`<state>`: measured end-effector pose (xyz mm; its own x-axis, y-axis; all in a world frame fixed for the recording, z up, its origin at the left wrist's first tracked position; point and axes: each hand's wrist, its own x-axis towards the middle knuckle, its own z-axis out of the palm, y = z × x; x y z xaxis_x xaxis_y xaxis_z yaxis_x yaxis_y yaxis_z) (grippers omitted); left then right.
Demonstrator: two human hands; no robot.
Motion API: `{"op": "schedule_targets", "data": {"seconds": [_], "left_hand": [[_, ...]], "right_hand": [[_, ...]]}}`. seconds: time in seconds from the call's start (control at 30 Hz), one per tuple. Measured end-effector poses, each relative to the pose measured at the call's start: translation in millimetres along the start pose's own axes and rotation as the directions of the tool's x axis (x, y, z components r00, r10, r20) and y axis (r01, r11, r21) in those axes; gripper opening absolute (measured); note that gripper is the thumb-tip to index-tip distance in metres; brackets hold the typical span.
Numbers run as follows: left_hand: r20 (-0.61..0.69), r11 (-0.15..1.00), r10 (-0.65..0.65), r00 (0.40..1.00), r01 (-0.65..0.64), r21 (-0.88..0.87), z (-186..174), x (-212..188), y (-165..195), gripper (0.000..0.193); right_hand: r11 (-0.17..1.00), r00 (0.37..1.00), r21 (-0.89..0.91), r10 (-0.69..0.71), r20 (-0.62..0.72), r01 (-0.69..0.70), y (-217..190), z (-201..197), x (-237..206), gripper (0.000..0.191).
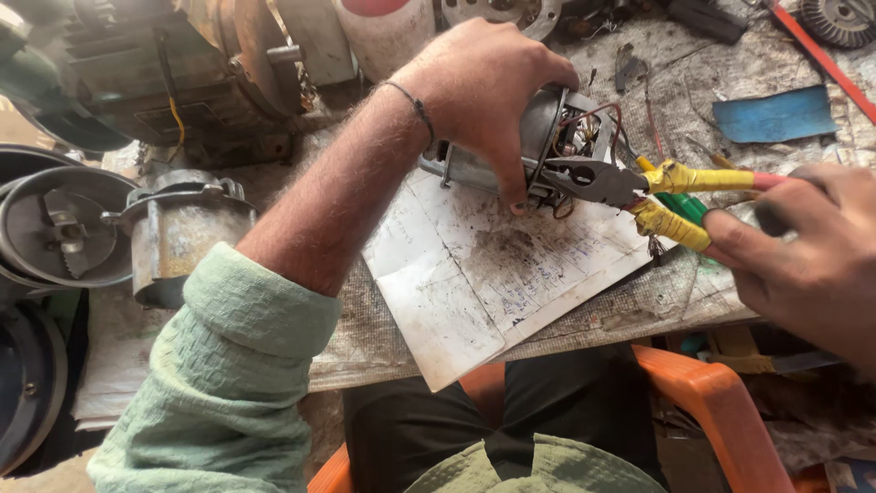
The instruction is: The person works on an electric motor at a cluttered workbench, using a screwdriver to loosen the terminal screws on the motor's connection plate, then using pliers to grip and pull the wires free from the motor housing, repositioning the motor between pulls.
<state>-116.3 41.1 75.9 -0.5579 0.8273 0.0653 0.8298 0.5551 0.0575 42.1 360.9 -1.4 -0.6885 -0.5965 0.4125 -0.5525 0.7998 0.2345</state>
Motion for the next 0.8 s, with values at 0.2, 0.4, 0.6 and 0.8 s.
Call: {"op": "schedule_targets", "data": {"seconds": [0.2,0.4,0.6,0.8], "left_hand": [[-0.035,0.999,0.038,0.999,-0.038,0.01,-0.2,0.4,-0.3,0.1],[-0.12,0.997,0.076,0.99,-0.074,0.023,1.3,-1.1,4.1,0.091],[-0.131,0.998,0.038,0.991,-0.032,0.052,-0.1,-10.9,11.2,0.091],[-0.111,0.997,0.052,0.992,-0.045,0.066,0.4,-10.0,11.6,0.096]], "right_hand": [[0.975,0.991,-0.18,0.133,-0.004,-0.131,-12.8,3.5,-9.8,0.066],[0.966,0.975,-0.136,0.221,-0.003,-0.219,-18.3,1.5,-5.1,0.071],[0.95,0.96,0.139,0.274,0.066,-0.28,-21.4,-10.1,20.3,0.062],[0.901,0.906,0.131,0.395,0.151,-0.414,-14.7,-13.7,17.6,0.069]]}}
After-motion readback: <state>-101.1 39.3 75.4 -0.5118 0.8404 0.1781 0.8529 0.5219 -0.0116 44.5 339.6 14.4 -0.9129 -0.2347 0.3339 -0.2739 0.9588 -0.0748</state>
